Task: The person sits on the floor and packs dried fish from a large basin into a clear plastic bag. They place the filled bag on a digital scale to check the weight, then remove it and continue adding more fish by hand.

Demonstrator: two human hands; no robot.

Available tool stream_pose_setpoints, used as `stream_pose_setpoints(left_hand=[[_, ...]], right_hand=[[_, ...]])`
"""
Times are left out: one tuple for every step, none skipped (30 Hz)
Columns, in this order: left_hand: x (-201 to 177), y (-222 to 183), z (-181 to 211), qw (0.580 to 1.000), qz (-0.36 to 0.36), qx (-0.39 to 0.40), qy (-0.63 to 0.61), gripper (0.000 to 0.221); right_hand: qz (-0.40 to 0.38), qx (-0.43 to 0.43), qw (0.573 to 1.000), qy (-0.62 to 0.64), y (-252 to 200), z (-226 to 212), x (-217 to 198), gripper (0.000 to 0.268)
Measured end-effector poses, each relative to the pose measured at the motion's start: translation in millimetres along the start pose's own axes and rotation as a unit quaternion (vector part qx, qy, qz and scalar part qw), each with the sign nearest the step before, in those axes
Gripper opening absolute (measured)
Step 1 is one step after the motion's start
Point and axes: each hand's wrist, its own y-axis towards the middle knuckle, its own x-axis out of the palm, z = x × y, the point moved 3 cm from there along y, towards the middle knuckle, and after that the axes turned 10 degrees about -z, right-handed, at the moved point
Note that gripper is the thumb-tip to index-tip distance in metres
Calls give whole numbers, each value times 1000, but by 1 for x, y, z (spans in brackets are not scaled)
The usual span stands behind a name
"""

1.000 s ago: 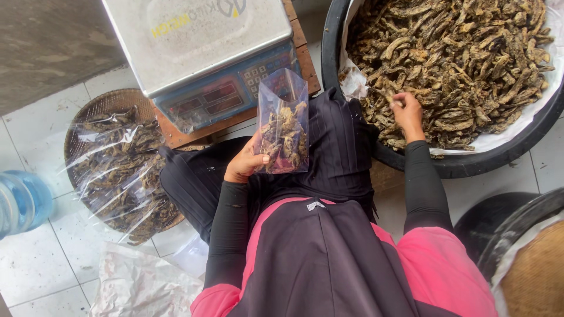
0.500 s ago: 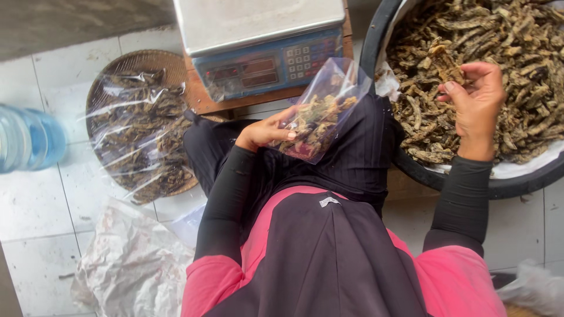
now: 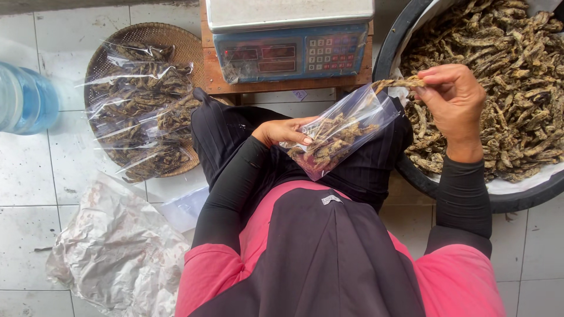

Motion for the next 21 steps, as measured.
stream_pose_setpoints(left_hand=[[1,0,0,1000,0,1,-2,94],[1,0,1,1000,0,3,-3,94],[2,0,2,1000,0,5,-5,94],[2,0,1,1000,2,-1,-3,94],[1,1,1,1000,4,-7,-2,95],[0,1,0,1000,6,-14,-1,95],[0,1,0,1000,3,-11,7,95],[0,2,0,1000,1,-8,15,95],[-1,2,0,1000,-2,-6,23,95],[-1,3,-2,1000,-3,-7,19,95],[0,4,-3,1000,-4,-9,15,95],[-1,4,-2,1000,-4,-10,12,95],[-1,4,-2,1000,-8,-14,9,94],[-1,5,-3,1000,-12,-19,4,93],[0,5,-3,1000,-16,-24,0,92],[0,6,-4,999,-20,-26,13,92],[0,7,-4,999,-25,-28,26,91],[1,8,-4,998,-30,-30,39,91],[2,9,-4,999,-34,-29,30,91],[2,9,-2,999,-37,-27,22,91],[3,9,-1,999,-41,-25,15,91]], right_hand=[[3,11,1000,5,-2,-1,-1,16],[-13,17,1000,19,-4,-3,-1,15],[-28,23,999,33,-6,-4,-2,14],[-44,29,997,47,-9,-5,-1,13],[-43,39,997,48,-11,-6,-2,13],[-41,49,997,50,-14,-5,-3,14],[-40,60,996,52,-17,-5,-4,14],[-15,59,996,69,-17,-4,-8,14],[10,58,995,86,-19,-4,-11,14],[35,56,992,103,-21,-4,-15,14],[28,69,994,77,-23,-4,-18,13],[21,80,995,52,-26,-6,-19,12],[14,91,995,27,-28,-7,-20,11],[0,92,995,40,-30,-7,-18,12],[-14,94,994,54,-32,-7,-14,12],[-28,97,993,68,-33,-7,-9,13],[-47,108,991,68,-33,-6,-4,13],[-67,119,988,68,-32,-5,2,14],[-86,130,985,69,-31,-3,8,16],[-89,139,983,86,-29,-2,15,16],[-93,149,979,103,-27,-1,20,17]])
